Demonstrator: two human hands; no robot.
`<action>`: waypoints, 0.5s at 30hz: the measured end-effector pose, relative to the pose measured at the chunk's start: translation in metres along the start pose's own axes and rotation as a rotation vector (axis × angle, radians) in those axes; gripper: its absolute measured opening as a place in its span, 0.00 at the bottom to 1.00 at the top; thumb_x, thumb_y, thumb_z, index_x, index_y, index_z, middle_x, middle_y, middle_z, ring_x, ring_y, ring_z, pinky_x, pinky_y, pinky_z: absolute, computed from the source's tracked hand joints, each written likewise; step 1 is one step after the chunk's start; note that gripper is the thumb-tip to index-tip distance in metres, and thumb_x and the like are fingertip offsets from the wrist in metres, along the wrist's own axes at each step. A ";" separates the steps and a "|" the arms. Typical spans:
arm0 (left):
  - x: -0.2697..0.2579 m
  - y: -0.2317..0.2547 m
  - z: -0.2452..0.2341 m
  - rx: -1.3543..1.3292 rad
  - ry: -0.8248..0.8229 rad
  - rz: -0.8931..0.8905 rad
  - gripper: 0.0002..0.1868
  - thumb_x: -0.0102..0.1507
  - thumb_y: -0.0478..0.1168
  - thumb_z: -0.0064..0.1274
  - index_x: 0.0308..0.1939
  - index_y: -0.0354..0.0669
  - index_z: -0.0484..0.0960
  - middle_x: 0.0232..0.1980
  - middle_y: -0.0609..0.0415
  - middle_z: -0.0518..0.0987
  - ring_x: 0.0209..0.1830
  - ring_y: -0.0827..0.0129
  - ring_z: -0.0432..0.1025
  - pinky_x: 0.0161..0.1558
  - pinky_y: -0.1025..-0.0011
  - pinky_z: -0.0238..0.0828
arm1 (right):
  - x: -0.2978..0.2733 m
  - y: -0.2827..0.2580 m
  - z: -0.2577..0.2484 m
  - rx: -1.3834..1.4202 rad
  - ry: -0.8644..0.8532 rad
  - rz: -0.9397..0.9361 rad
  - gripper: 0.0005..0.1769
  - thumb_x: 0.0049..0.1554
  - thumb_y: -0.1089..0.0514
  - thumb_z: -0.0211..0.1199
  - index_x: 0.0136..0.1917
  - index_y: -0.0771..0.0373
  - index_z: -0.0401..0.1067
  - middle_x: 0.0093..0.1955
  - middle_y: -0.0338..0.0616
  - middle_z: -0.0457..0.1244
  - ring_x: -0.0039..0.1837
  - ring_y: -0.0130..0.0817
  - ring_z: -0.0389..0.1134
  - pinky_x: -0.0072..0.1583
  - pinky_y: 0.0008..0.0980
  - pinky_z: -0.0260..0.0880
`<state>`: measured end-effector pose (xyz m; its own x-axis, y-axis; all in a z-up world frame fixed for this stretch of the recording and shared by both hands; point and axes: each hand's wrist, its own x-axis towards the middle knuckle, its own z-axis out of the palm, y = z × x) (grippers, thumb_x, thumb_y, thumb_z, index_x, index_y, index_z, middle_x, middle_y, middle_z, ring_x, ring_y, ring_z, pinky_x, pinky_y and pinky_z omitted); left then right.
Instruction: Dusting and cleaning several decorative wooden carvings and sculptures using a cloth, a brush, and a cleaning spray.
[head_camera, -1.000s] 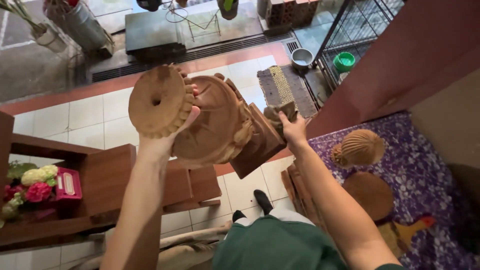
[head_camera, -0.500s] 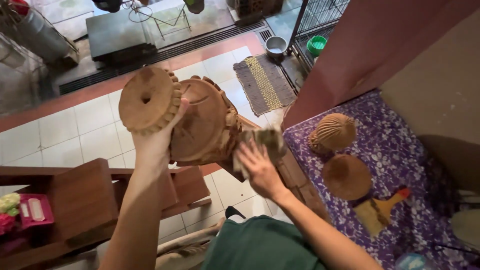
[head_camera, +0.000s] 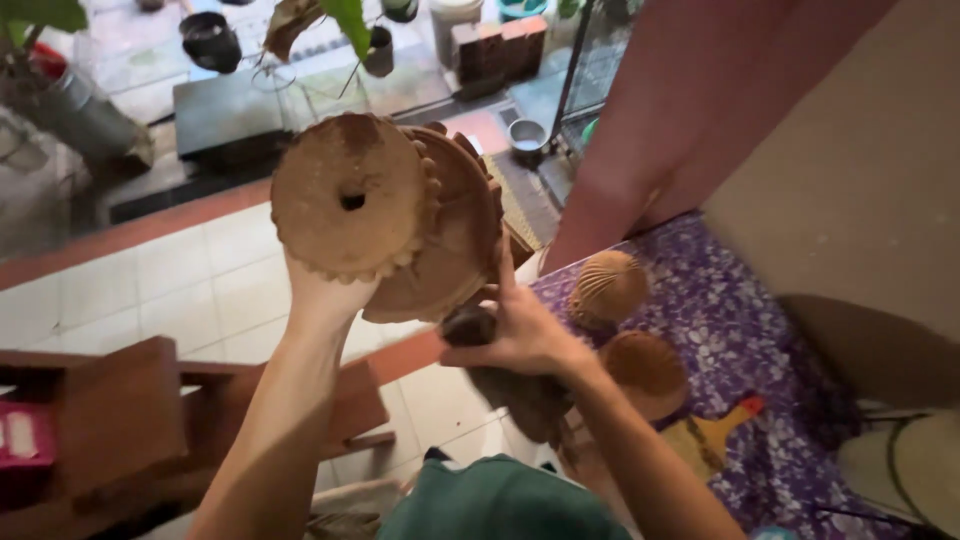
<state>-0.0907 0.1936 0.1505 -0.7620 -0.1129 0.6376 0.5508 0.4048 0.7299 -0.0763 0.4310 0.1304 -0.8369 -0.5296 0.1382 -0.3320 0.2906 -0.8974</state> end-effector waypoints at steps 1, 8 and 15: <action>0.001 0.006 0.009 -0.008 -0.003 0.034 0.34 0.66 0.36 0.65 0.73 0.37 0.68 0.70 0.48 0.76 0.71 0.63 0.73 0.72 0.63 0.72 | -0.005 -0.003 0.002 0.000 0.091 -0.190 0.68 0.43 0.54 0.78 0.79 0.67 0.32 0.60 0.59 0.64 0.60 0.44 0.68 0.61 0.39 0.70; 0.029 0.057 0.065 -0.058 0.000 0.263 0.39 0.62 0.39 0.68 0.74 0.38 0.68 0.69 0.45 0.76 0.70 0.59 0.72 0.71 0.61 0.71 | -0.031 -0.007 -0.052 -0.006 0.408 0.079 0.38 0.49 0.50 0.79 0.66 0.67 0.66 0.51 0.55 0.74 0.52 0.43 0.79 0.52 0.42 0.79; 0.062 0.116 0.198 0.255 0.171 0.807 0.46 0.49 0.50 0.74 0.64 0.38 0.69 0.62 0.42 0.74 0.61 0.43 0.69 0.65 0.48 0.62 | -0.096 0.017 -0.153 -0.106 0.719 0.060 0.38 0.47 0.57 0.79 0.65 0.67 0.65 0.55 0.53 0.70 0.57 0.46 0.72 0.56 0.41 0.75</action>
<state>-0.1416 0.4131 0.2264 -0.0976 0.1696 0.9807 0.7925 0.6093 -0.0265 -0.0683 0.6085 0.1658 -0.9217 0.1338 0.3641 -0.2865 0.3979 -0.8715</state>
